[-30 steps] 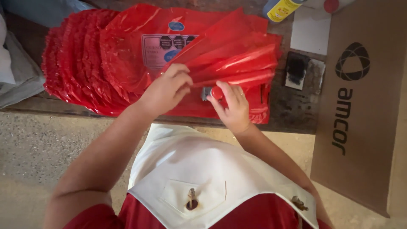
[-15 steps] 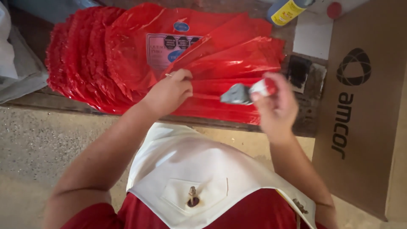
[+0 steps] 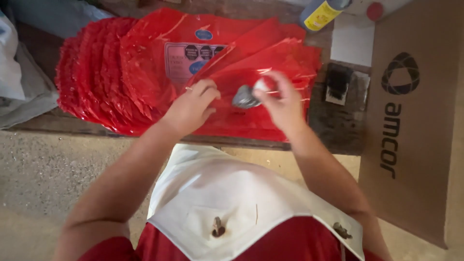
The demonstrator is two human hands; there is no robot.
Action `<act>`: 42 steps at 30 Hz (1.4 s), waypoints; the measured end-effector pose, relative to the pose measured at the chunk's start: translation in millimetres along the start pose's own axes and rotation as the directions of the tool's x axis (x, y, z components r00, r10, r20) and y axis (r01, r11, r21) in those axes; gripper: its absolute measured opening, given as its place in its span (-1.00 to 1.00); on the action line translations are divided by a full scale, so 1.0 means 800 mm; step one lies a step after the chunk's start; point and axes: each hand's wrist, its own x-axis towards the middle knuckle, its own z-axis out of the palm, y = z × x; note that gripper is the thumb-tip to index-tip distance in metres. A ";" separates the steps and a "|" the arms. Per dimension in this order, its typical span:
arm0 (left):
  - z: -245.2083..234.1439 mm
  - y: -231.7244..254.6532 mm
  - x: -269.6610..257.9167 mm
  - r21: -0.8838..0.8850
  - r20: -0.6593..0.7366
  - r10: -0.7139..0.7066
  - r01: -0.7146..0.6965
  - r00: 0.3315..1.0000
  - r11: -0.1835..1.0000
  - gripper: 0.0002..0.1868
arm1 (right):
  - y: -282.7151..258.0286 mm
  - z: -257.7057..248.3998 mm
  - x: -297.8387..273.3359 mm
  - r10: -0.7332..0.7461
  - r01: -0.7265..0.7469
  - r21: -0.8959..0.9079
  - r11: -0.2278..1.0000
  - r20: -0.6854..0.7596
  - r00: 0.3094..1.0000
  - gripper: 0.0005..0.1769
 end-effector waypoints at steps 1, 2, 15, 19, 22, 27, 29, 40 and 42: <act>0.004 -0.005 0.003 0.001 -0.002 0.000 0.000 1.000 1.000 -0.53 | -0.011 -0.014 0.004 -0.002 0.002 0.000 1.000 0.000 1.000 -0.45; 0.011 -0.006 -0.001 0.022 -0.055 -0.014 0.016 0.998 1.000 -0.63 | -0.020 -0.029 0.003 -0.026 0.036 0.087 0.996 -0.112 0.993 -0.47; -0.002 0.012 0.001 0.278 -0.210 0.206 -0.144 0.956 0.950 -0.86 | 0.086 -0.267 0.039 -0.214 0.019 -0.451 0.892 -0.385 0.898 -0.46; 0.000 0.020 0.004 0.440 -0.178 0.150 -0.058 0.972 0.896 -0.86 | 0.102 -0.265 0.049 -0.026 -0.159 -0.428 0.890 -0.395 0.918 -0.46; -0.013 0.033 0.009 0.383 0.076 -0.158 0.118 0.984 0.916 -0.60 | 0.106 -0.257 0.055 0.071 -0.204 -0.376 0.904 -0.339 0.938 -0.49; -0.076 0.086 0.039 0.029 0.461 -0.597 0.661 0.657 0.749 -0.35 | 0.174 -0.252 0.060 -0.049 -0.070 -0.317 0.946 -0.352 0.935 -0.53; -0.060 0.071 0.028 -0.076 0.424 -0.525 0.606 0.738 0.792 -0.37 | 0.172 -0.253 0.064 -0.060 -0.055 -0.331 0.942 -0.328 0.943 -0.49; 0.003 0.009 0.000 0.071 0.221 -0.084 0.070 0.972 0.995 -0.73 | 0.164 -0.255 0.068 -0.194 0.030 -0.397 0.917 -0.379 0.905 -0.51; 0.013 0.000 0.000 0.067 0.189 -0.049 0.037 0.981 0.997 -0.84 | 0.128 -0.245 0.060 -0.251 0.176 -0.203 0.963 -0.446 0.859 -0.51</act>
